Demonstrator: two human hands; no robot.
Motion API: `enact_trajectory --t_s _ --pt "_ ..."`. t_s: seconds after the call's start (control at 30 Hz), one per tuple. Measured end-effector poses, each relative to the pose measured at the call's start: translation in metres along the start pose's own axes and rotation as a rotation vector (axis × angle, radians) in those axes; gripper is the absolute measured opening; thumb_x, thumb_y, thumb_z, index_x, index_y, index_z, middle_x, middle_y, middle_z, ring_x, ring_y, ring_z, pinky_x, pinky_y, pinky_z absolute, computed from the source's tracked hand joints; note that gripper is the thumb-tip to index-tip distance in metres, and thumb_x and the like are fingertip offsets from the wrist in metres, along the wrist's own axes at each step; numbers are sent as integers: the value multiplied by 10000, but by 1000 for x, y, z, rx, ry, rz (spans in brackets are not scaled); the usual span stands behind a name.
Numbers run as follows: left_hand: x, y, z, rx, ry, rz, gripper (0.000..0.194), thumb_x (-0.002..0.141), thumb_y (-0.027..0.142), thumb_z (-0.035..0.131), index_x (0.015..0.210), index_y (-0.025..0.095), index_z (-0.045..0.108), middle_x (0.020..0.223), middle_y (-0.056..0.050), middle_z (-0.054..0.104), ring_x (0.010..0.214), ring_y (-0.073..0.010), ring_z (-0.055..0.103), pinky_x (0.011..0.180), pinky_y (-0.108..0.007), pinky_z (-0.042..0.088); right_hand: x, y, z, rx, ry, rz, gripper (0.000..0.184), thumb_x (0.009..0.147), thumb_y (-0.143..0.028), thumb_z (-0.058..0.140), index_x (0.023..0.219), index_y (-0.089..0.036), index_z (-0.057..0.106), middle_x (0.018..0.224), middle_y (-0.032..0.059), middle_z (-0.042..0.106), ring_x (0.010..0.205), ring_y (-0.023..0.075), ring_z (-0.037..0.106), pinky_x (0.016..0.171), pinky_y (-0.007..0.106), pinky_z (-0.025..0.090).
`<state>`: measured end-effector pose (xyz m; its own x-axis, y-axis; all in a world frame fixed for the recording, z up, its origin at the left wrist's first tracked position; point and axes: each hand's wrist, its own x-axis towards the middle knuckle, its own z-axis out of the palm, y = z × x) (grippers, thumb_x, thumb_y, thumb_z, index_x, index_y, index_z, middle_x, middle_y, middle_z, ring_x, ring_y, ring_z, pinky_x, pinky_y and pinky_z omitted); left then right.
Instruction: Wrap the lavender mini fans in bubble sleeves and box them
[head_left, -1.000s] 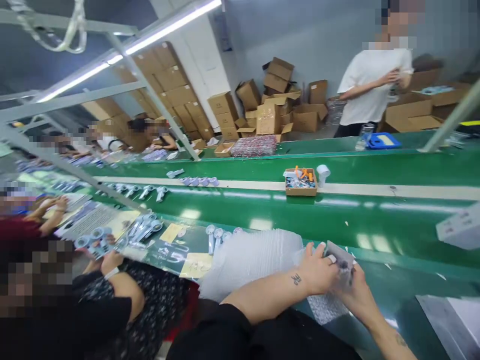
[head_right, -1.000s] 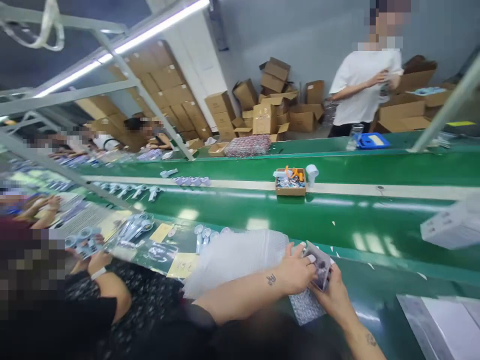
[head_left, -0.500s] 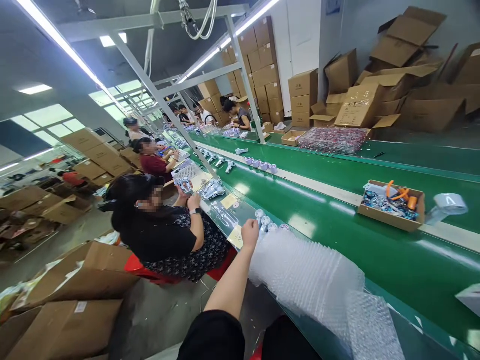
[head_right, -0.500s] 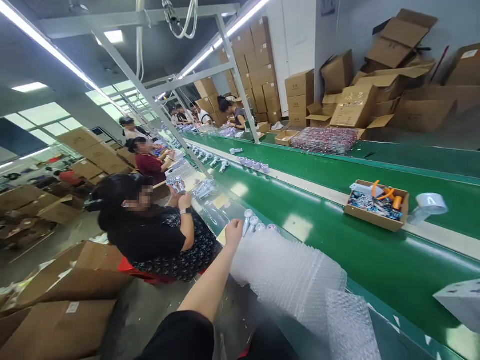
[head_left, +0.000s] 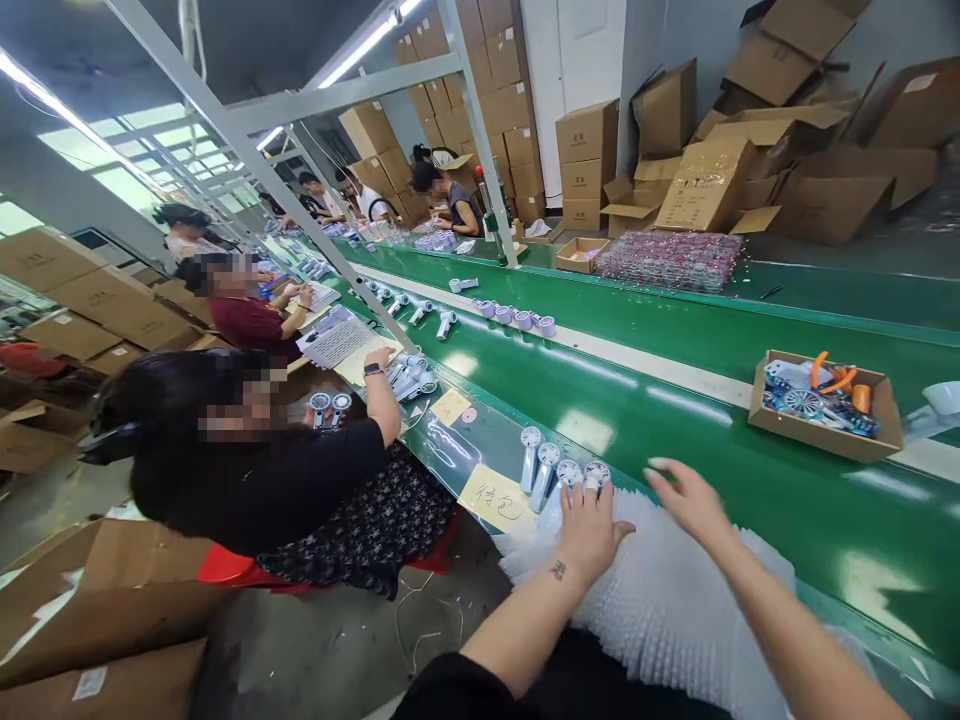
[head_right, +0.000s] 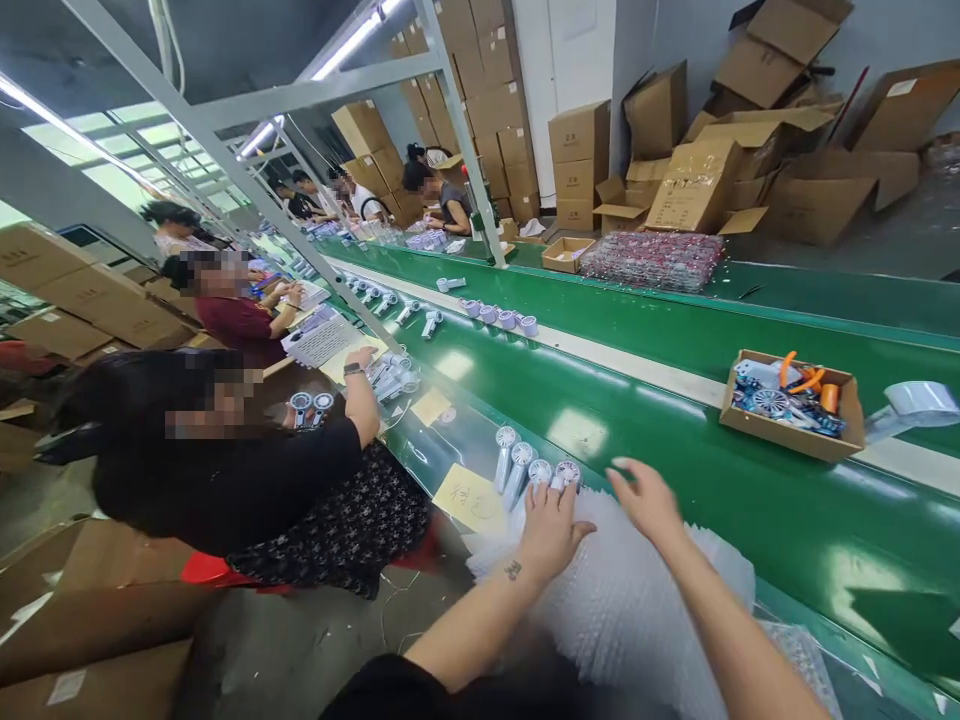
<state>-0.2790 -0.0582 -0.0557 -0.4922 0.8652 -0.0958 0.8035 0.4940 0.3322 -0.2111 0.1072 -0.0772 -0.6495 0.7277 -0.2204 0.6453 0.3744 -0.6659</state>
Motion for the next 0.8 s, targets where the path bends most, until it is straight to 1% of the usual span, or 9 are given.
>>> enact_trajectory --t_s 0.07,0.17,0.23,0.33,0.43,0.53,0.63,0.73,0.8 --pt "-19 -9 -7 30 25 -82 751 800 678 375 1412 251 282 1370 -137 399 1298 -411 230 1033 -650 77 26 -18 26 -51 -114 11 407 822 -394 589 1164 -179 537 1212 109 538 1037 225 546 877 400 452" --pt "-40 -44 -17 8 -127 -245 924 703 784 378 1441 260 197 1436 -155 296 1314 -472 136 988 -700 31 56 -39 59 -120 -318 38 544 559 -357 795 1042 -184 613 1033 89 640 967 251 593 801 320 464" --pt "-47 -70 -18 -38 -296 -323 1101 592 808 493 1454 224 134 1412 -178 330 1299 -473 183 993 -687 63 65 -42 70 -157 -402 72 505 481 -281 811 949 -199 641 874 46 665 852 236 621 713 287 470" --pt "-47 -93 -13 -162 -502 -306 1204 517 686 669 1454 186 100 1328 -167 447 1238 -395 354 1036 -564 187 65 -36 67 -188 -416 104 440 510 -256 760 929 -198 639 799 25 638 779 205 614 654 259 454" --pt "-38 -91 -2 -275 -479 -259 1002 618 511 692 1426 186 198 1283 -144 497 1179 -329 442 997 -429 312 61 -31 53 -213 -320 115 513 539 -303 728 1028 -205 608 904 46 593 817 202 589 698 269 442" --pt "-24 -81 9 -363 -364 -225 799 695 371 663 1379 177 298 1287 -147 491 1169 -310 451 982 -403 339 58 -37 38 -248 -156 109 558 592 -348 677 1123 -219 560 1047 92 501 916 243 537 787 340 419" --pt "-9 -82 14 -444 -300 -198 748 710 286 657 1362 150 315 1301 -152 472 1184 -290 437 999 -391 339 51 -53 17 -272 -7 62 535 633 -313 630 1156 -254 536 1172 110 402 1040 304 436 825 390 395" --pt "2 -86 4 -439 -216 -155 651 751 267 629 1325 131 354 1258 -159 489 1181 -281 436 994 -399 352 35 -68 -18 -285 249 -59 488 675 -306 599 1158 -269 538 1223 97 361 1077 323 372 839 406 394" --pt "6 -79 -12 -412 -37 -98 500 826 289 548 1277 138 396 1221 -159 504 1176 -273 435 997 -421 348 18 -71 -47 -271 454 -126 482 668 -357 627 1129 -236 562 1188 105 383 1053 317 388 865 418 396"
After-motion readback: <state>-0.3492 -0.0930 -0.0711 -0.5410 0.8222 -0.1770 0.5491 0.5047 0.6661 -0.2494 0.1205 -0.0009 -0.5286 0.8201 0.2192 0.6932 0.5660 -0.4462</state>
